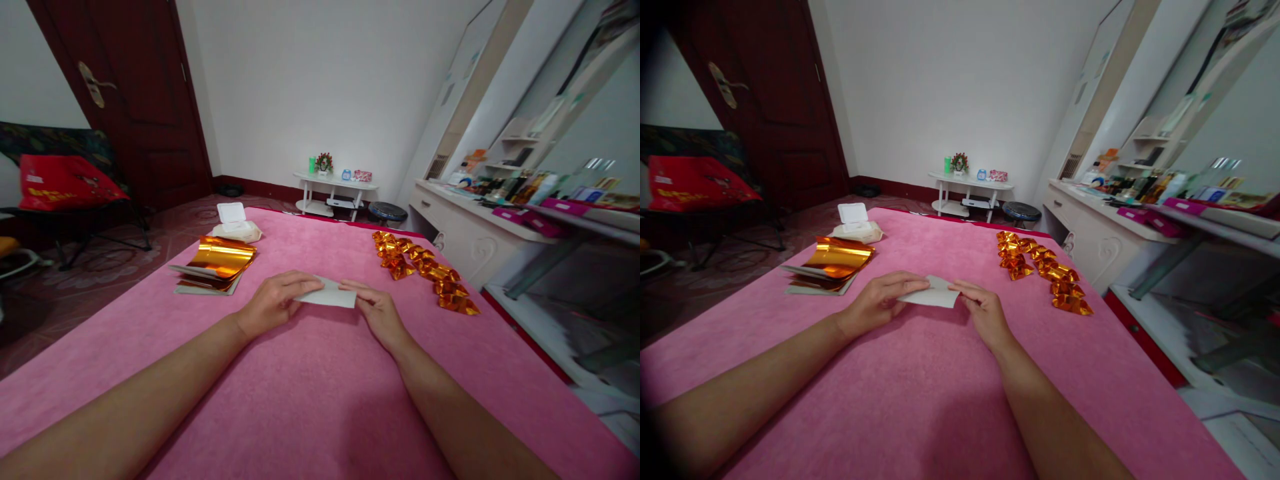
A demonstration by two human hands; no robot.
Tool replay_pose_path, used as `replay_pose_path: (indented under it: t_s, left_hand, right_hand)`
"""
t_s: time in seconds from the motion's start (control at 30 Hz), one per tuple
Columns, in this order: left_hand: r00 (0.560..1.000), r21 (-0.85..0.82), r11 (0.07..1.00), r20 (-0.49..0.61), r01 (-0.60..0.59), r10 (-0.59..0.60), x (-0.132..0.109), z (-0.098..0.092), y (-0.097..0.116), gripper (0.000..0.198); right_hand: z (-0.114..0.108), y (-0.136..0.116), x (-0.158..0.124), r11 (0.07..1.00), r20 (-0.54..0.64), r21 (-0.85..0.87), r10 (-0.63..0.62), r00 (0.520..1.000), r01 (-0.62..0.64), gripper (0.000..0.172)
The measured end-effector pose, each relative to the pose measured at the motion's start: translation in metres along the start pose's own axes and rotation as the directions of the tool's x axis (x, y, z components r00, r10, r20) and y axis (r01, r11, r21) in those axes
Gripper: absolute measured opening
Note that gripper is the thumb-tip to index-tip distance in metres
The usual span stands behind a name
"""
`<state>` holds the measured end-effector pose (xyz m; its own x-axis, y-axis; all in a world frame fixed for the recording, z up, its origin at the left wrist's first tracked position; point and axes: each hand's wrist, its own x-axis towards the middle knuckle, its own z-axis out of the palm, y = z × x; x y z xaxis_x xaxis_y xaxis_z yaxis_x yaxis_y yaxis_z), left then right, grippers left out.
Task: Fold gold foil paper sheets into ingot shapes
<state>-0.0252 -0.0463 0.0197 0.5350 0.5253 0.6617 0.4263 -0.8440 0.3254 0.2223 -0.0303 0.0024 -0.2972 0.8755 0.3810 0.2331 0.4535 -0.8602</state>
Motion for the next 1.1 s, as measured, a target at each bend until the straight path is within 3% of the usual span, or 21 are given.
replay_pose_path:
  t_s: [0.2,0.37,0.53,0.67,0.77,0.9,1.0,1.1]
  left_hand:
    - [0.990,0.005,0.998,0.126,-0.059,0.058,0.000,0.002,0.006,0.036]
    - [0.971,0.122,0.991,0.238,-0.054,0.024,-0.004,0.009,0.016,0.037]
    - [0.922,0.217,0.976,0.378,-0.002,-0.082,-0.010,0.012,0.027,0.044]
    - [0.887,0.306,0.950,0.453,-0.057,-0.093,-0.014,0.014,0.034,0.050]
    - [0.873,0.376,0.923,0.474,-0.084,-0.114,-0.016,0.019,0.045,0.051]
    - [0.861,0.505,0.863,0.435,0.009,-0.264,-0.015,0.028,0.066,0.050]
    - [0.839,0.507,0.857,0.423,0.094,-0.343,-0.009,0.028,0.077,0.048]
    - [0.843,0.436,0.878,0.382,0.196,-0.378,-0.002,0.020,0.079,0.034]
  right_hand:
    - [0.005,0.004,-0.001,0.972,0.028,-0.228,-0.049,0.998,0.054,0.038]
    - [0.006,0.001,-0.006,0.843,0.148,-0.476,-0.202,0.968,0.249,0.057]
    - [0.006,-0.001,-0.009,0.787,0.246,-0.531,-0.213,0.946,0.315,0.056]
    - [0.008,0.004,-0.007,0.772,0.251,-0.562,-0.182,0.951,0.296,0.053]
    - [0.008,0.005,-0.006,0.753,0.184,-0.613,-0.159,0.970,0.240,0.056]
    - [0.006,-0.004,-0.009,0.741,0.087,-0.645,-0.172,0.981,0.187,0.062]
    - [0.006,-0.010,-0.012,0.772,0.210,-0.555,-0.230,0.950,0.310,0.060]
    - [0.007,-0.013,-0.013,0.818,0.311,-0.414,-0.285,0.907,0.399,0.051]
